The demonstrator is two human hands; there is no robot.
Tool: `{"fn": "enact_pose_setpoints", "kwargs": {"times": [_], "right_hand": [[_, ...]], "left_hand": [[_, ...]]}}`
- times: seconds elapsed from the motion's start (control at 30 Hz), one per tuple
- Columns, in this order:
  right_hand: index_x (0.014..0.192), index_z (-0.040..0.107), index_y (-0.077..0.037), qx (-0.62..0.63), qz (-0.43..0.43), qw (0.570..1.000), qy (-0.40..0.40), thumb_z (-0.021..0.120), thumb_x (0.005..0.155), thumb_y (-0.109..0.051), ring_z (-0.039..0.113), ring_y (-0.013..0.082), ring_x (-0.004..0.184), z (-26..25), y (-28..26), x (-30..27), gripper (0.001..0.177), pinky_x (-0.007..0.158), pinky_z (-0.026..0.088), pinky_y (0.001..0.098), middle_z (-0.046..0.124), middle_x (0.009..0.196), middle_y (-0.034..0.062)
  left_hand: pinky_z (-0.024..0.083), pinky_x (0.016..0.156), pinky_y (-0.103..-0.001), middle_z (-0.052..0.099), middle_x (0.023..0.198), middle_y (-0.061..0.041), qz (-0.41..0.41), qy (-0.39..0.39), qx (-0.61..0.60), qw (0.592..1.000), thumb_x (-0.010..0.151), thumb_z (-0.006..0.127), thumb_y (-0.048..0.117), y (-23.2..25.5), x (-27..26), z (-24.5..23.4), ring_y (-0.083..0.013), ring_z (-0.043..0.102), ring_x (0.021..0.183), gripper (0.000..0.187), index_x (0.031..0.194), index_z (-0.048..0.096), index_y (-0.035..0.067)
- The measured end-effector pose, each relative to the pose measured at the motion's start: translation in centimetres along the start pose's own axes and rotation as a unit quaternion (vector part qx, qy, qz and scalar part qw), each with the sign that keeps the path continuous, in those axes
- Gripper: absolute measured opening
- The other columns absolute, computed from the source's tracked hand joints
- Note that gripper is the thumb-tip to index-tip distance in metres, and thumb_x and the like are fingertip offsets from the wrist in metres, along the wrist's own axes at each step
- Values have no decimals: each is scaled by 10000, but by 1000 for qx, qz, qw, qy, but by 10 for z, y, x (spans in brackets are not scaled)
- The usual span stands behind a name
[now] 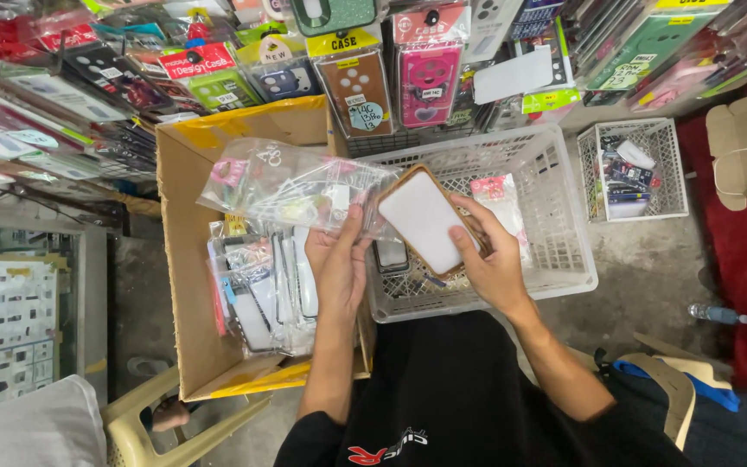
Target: Sort and organize various mobile phone cases between boxes and baskets.
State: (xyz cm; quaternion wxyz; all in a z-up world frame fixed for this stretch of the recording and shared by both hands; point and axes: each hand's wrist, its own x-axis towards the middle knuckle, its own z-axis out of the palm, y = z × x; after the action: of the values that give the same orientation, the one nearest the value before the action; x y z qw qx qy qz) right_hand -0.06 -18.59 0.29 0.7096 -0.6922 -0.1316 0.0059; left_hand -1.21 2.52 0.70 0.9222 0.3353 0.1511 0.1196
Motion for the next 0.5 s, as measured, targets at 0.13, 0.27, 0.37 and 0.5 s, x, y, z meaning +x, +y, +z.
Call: {"fn": "enact_pose_setpoints", "kwargs": {"times": [0.13,0.27,0.37,0.5], "right_hand": [[1482,487,29,-22,0,999,39,606,1056,-67,625,177,1248,5,8,-4,453,1061,494,290,662,1355,174],[1456,512,38,-78,-36,995,43,622,1045,-44,642,190,1244,9,4,-5,433,1040,521,292,665,1354,177],[1442,529,42,-104,-48,992,50,636,1038,-32,656,188,1220,10,2,-5,424,1020,539,291,672,1342,172],[1438,538,44,-134,-67,987,67,645,1036,-26,667,190,1197,10,-2,-4,421,1017,541,297,677,1336,168]], "left_hand": [[611,975,-509,700,1220,-160,-2,10,-13,1000,964,659,-35,-2,2,-6,-290,700,1111,353,1308,578,-20],[604,982,-519,697,1211,-173,-4,26,-33,999,963,657,-29,2,2,-6,-319,703,1116,342,1295,579,-33],[595,997,-521,695,1213,-182,1,30,-38,999,966,657,-22,6,0,-5,-331,701,1122,341,1297,576,-41],[594,1000,-515,690,1212,-170,15,30,-29,999,953,668,-19,14,-2,3,-326,700,1123,374,1311,561,-38]]}}
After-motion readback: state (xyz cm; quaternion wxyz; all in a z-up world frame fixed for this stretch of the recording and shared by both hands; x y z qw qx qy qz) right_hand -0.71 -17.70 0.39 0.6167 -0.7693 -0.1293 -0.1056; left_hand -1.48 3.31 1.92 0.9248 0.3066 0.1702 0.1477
